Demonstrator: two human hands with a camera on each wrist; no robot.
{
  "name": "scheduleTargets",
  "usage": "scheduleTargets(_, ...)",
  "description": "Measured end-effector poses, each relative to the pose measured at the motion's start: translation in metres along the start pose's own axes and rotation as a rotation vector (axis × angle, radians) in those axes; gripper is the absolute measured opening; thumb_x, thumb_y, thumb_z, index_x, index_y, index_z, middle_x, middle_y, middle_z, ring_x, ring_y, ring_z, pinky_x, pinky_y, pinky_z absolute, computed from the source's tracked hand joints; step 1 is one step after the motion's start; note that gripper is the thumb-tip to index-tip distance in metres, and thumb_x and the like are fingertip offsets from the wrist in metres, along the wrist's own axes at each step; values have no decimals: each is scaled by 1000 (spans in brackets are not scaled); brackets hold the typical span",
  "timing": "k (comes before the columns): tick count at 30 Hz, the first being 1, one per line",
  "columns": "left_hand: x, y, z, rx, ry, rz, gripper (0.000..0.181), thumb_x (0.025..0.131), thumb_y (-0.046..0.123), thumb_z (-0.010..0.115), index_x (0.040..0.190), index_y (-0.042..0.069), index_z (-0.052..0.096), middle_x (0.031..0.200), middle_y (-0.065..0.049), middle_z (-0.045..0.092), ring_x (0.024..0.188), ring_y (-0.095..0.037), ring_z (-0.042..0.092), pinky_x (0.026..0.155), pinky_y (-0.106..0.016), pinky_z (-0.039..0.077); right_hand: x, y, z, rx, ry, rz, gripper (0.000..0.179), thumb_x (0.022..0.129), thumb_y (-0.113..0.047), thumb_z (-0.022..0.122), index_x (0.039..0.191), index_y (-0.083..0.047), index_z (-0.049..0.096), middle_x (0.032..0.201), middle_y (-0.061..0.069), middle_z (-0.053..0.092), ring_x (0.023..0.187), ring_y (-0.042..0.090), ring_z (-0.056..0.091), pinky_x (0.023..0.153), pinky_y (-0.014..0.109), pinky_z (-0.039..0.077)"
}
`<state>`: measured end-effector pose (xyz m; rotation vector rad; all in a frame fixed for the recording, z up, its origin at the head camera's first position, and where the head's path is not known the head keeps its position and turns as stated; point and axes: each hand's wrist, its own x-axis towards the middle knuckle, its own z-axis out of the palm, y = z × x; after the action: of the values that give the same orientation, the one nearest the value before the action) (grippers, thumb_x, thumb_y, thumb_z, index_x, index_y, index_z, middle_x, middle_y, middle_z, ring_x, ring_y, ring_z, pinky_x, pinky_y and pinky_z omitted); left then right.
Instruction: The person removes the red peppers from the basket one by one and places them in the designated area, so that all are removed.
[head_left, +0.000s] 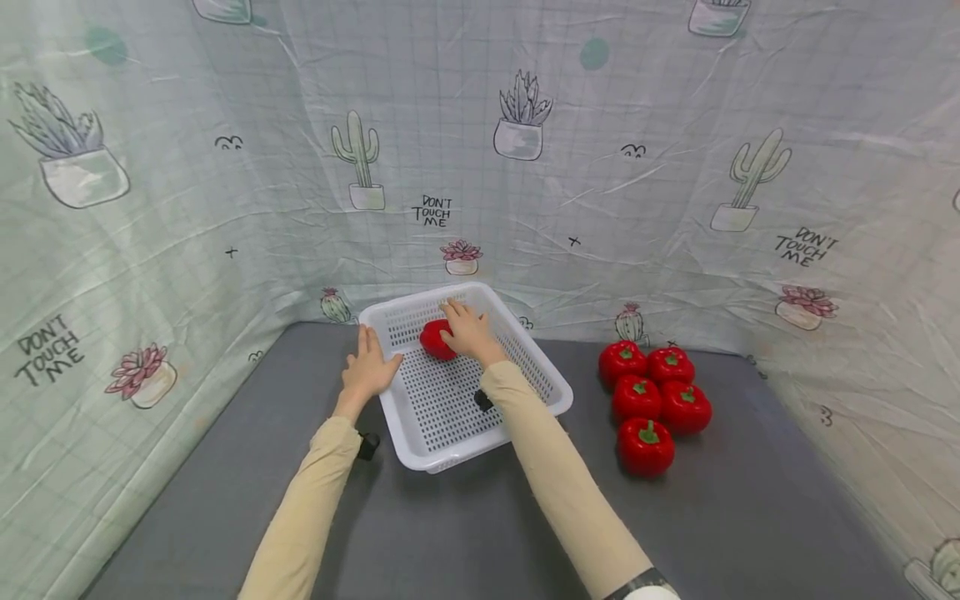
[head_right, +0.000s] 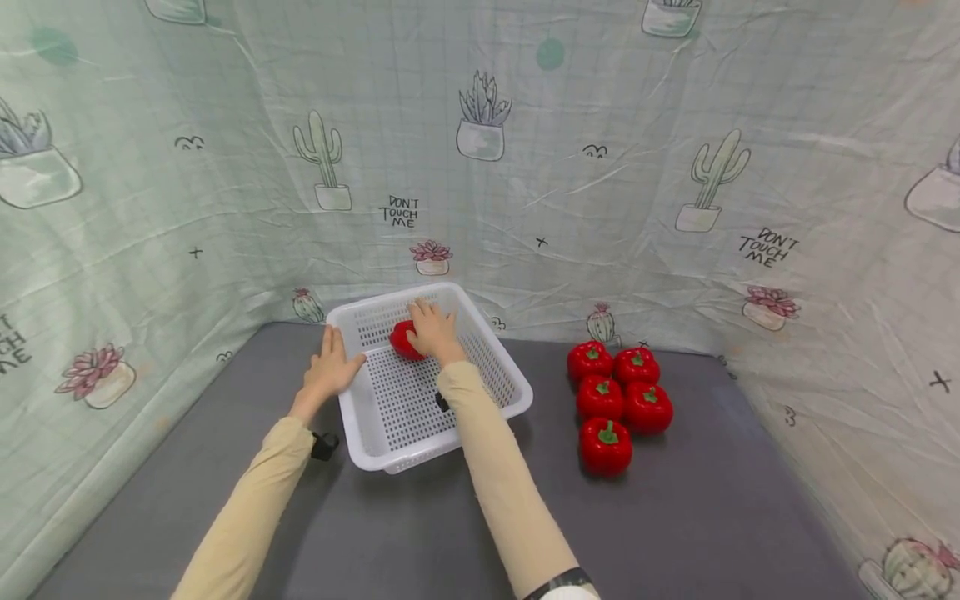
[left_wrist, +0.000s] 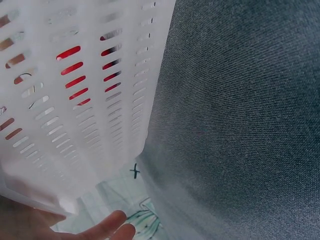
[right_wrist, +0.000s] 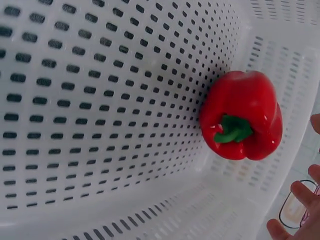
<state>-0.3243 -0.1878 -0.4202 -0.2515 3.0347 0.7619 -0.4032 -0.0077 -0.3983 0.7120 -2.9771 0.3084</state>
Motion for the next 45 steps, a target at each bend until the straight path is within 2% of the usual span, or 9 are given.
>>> scheduleTargets(8, -1, -1, 0, 8, -8, 1, 82, 90, 42, 39, 141, -2, -8, 149, -16, -17, 124, -56, 18, 93, -66, 25, 0, -8, 12, -153, -153, 30, 57, 90, -37, 46, 142, -29, 22, 151, -1, 15, 138, 22, 17, 106, 56, 18)
scheduleTargets(16, 0, -1, -2, 11, -9, 4, 81, 90, 41, 38, 141, -2, -9, 149, -16, -17, 124, -57, 17, 94, -67, 23, -3, -11, 20, -265, -202, 44, 58, 87, -39, 51, 140, -34, 26, 149, 3, 18, 136, 23, 19, 104, 53, 24)
scheduleTargets(24, -2, 1, -4, 11, -10, 0, 82, 90, 43, 38, 141, -1, -9, 149, -15, -17, 124, -57, 18, 94, -67, 24, -6, -8, 18, -268, -180, 83, 73, 76, -35, 66, 139, -29, 29, 145, 12, 20, 131, 31, 24, 100, 47, 33)
scheduleTargets(31, -1, 1, -1, 10, 8, 1, 82, 90, 41, 39, 141, -2, -8, 149, -16, -15, 123, -57, 19, 93, -67, 24, -8, 2, 21, -410, -125, 49, 69, 75, -28, 69, 134, -22, 35, 141, 11, 27, 128, 29, 28, 96, 43, 38)
scheduleTargets(35, -2, 1, -1, 4, 8, 0, 81, 90, 40, 39, 141, -2, -8, 149, -16, -16, 124, -57, 18, 93, -67, 23, -12, 5, 21, -421, -101, 5, 68, 72, -33, 71, 130, -23, 37, 139, 8, 30, 127, 29, 28, 95, 42, 39)
scheduleTargets(41, -1, 3, -1, 3, 7, -7, 82, 90, 40, 40, 141, -2, -8, 149, -16, -16, 124, -56, 19, 94, -67, 23, -20, 4, 19, -390, -157, -43, 85, 63, -43, 77, 132, -22, 32, 138, 0, 36, 127, 26, 31, 95, 42, 38)
scheduleTargets(45, -1, 3, -1, 5, 8, -9, 81, 90, 40, 40, 141, -2, -8, 149, -16, -16, 124, -56, 19, 94, -67, 23, -23, 4, 16, -375, -180, -49, 94, 59, -44, 79, 135, -25, 28, 140, -1, 34, 127, 25, 33, 96, 42, 39)
